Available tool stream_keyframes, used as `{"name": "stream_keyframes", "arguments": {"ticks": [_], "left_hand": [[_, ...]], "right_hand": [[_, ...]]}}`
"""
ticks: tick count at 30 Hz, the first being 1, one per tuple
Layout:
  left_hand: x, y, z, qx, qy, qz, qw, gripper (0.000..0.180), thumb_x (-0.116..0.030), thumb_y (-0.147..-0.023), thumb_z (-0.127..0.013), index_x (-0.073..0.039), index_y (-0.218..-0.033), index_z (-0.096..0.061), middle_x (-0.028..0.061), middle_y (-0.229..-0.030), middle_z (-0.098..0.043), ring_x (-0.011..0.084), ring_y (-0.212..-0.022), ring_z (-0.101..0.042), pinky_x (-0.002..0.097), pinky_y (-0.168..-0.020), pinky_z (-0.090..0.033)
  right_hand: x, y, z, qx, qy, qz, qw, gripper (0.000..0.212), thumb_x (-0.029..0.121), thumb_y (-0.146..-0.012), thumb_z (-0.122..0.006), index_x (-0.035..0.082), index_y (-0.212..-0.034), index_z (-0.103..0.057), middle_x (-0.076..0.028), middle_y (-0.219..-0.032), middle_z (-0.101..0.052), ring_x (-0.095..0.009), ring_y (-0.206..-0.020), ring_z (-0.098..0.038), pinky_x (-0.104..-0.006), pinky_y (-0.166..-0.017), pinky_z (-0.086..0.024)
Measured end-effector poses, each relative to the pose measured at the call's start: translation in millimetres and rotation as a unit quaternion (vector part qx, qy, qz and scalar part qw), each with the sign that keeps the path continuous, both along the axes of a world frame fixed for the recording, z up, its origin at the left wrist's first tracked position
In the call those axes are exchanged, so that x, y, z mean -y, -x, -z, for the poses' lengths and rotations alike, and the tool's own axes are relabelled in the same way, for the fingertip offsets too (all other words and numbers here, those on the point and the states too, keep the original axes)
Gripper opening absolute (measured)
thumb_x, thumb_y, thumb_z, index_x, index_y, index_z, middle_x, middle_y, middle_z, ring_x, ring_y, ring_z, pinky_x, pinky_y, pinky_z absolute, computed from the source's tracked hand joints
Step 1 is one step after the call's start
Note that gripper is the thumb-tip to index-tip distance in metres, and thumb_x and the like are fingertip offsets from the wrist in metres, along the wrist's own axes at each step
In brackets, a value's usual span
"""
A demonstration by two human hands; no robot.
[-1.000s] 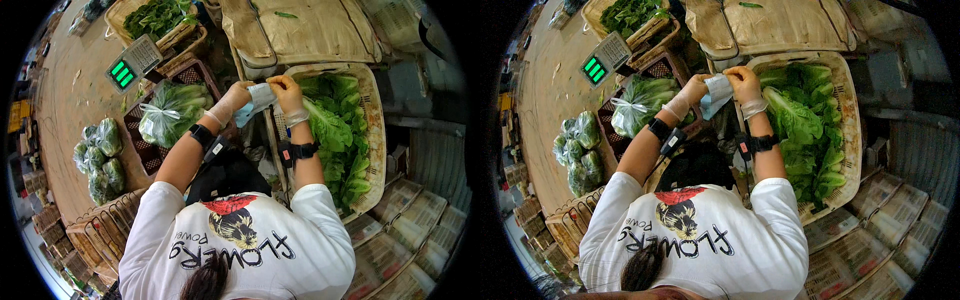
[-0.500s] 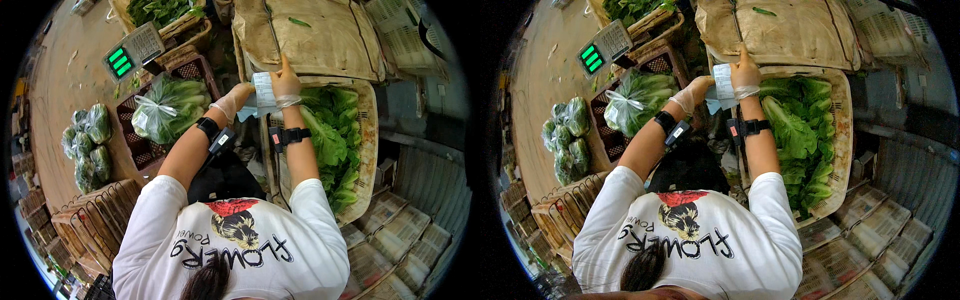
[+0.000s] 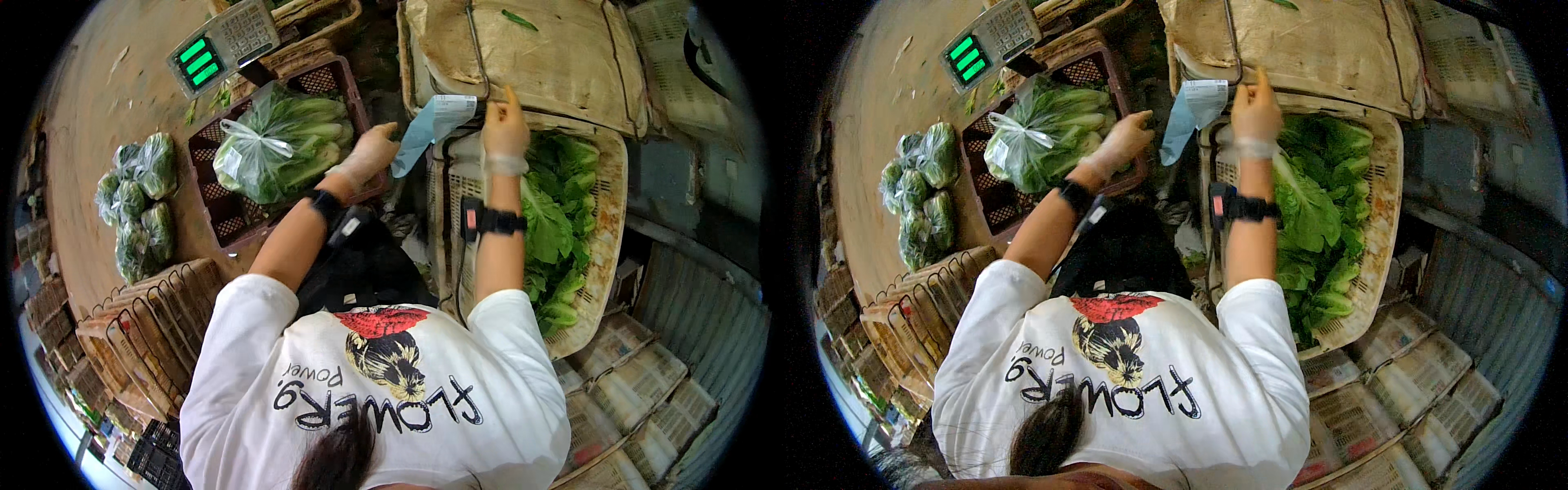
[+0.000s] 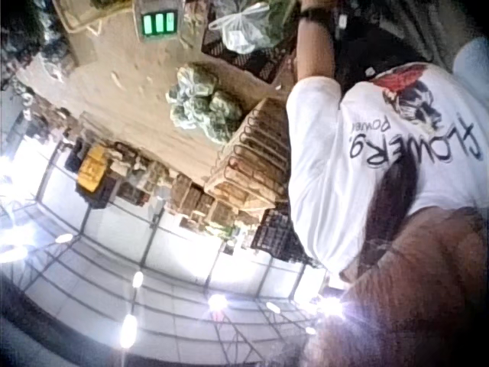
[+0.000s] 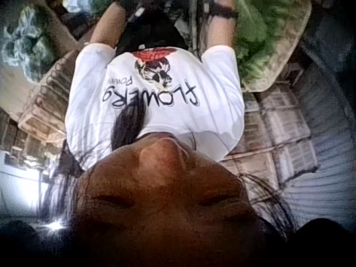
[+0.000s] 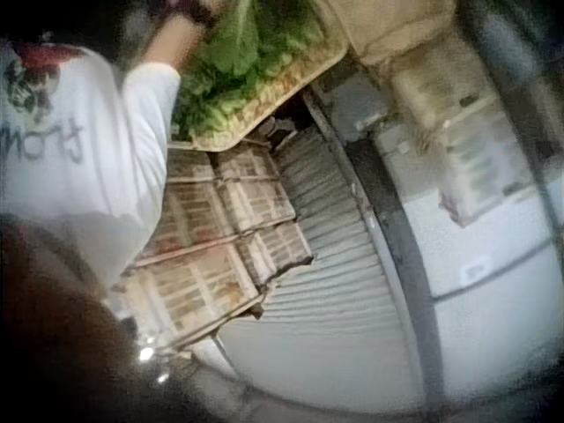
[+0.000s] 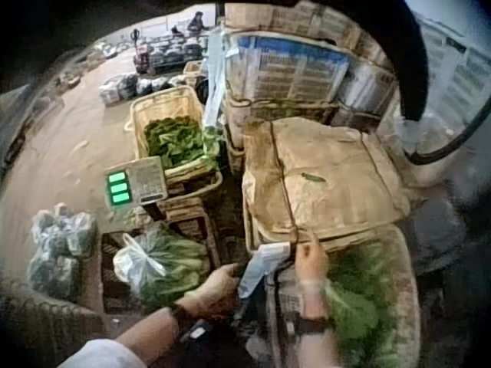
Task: The person places individual heads of green leafy vegetables from a large crate into a plastic bag, weighs the bag on a digital scale, ties the bag shut, and attaches a label.
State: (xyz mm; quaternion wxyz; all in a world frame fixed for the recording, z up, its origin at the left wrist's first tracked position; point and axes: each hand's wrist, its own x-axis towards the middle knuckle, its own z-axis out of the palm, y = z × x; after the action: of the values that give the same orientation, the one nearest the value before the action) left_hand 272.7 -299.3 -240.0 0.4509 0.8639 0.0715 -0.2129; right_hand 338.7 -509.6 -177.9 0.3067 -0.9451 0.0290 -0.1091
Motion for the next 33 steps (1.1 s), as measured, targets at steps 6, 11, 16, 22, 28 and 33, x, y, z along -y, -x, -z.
{"name": "stream_keyframes", "arguments": {"ticks": [6, 11, 16, 22, 28, 33], "left_hand": [[-191.7, 76.0, -2.6, 0.23, -0.168, -0.37, 0.884, 0.027, -0.006, -0.072, -0.063, -0.005, -0.099, -0.059, 0.0115, -0.1, -0.058, 0.0261, -0.096, -0.055, 0.0335, -0.083, -0.044], [-228.1, 87.6, 12.5, 0.19, -0.336, -0.16, 0.908, 0.044, -0.007, -0.065, -0.068, -0.007, -0.108, -0.057, 0.0141, -0.108, -0.056, 0.0299, -0.095, -0.055, 0.0371, -0.082, -0.044], [-188.9, 70.1, -9.4, 0.192, -0.427, 0.031, 0.883, 0.032, -0.008, -0.072, -0.057, -0.015, -0.103, -0.06, 0.0129, -0.087, -0.056, 0.0216, -0.077, -0.057, 0.0324, -0.06, -0.048], [-192.2, 58.3, -0.5, 0.12, -0.188, -0.172, 0.959, 0.024, -0.017, -0.084, -0.044, -0.002, -0.08, -0.062, 0.0194, -0.09, -0.06, 0.0316, -0.084, -0.056, 0.0394, -0.075, -0.047], [-224.9, 69.4, -30.5, 0.113, 0.025, -0.448, 0.887, 0.05, -0.043, -0.089, -0.039, -0.002, -0.065, -0.054, 0.0135, -0.06, -0.053, 0.0261, -0.054, -0.05, 0.0386, -0.052, -0.042], [-259.6, 139.6, -170.2, 0.225, 0.29, -0.406, 0.837, 0.049, -0.043, -0.09, -0.041, -0.007, -0.057, -0.045, 0.0016, -0.054, -0.043, 0.0117, -0.051, -0.038, 0.0286, -0.051, -0.036]], "right_hand": [[-7.9, 108.3, 8.0, -0.09, -0.182, -0.064, 0.977, 0.023, 0.012, -0.083, -0.054, 0.002, -0.103, -0.06, -0.011, -0.077, -0.063, -0.016, -0.066, -0.058, -0.03, -0.059, -0.046], [-79.7, 127.6, 40.3, -0.222, -0.086, -0.33, 0.914, 0.03, 0.022, -0.083, -0.052, 0.004, -0.107, -0.058, -0.016, -0.09, -0.063, -0.028, -0.076, -0.061, -0.0348, -0.068, -0.048], [-123.9, 117.3, 49.0, -0.28, -0.034, -0.414, 0.865, 0.035, 0.023, -0.083, -0.05, 0.004, -0.112, -0.055, -0.018, -0.104, -0.058, -0.031, -0.094, -0.056, -0.0388, -0.082, -0.044], [-137.3, 116.2, 109.1, -0.435, -0.127, -0.309, 0.836, 0.041, 0.026, -0.085, -0.053, 0.002, -0.118, -0.051, -0.015, -0.107, -0.058, -0.024, -0.095, -0.057, -0.0335, -0.081, -0.045], [-169.6, 95.1, 145.1, -0.439, -0.33, -0.13, 0.826, 0.054, 0.033, -0.087, -0.049, 0.006, -0.131, -0.032, -0.01, -0.122, -0.045, -0.019, -0.094, -0.053, -0.0304, -0.068, -0.044], [-194.3, 75.3, 92.0, -0.468, -0.501, -0.198, 0.7, 0.08, 0.061, -0.08, -0.044, 0.01, -0.137, -0.021, -0.011, -0.137, -0.028, -0.033, -0.121, -0.031, -0.0458, -0.089, -0.037]]}}
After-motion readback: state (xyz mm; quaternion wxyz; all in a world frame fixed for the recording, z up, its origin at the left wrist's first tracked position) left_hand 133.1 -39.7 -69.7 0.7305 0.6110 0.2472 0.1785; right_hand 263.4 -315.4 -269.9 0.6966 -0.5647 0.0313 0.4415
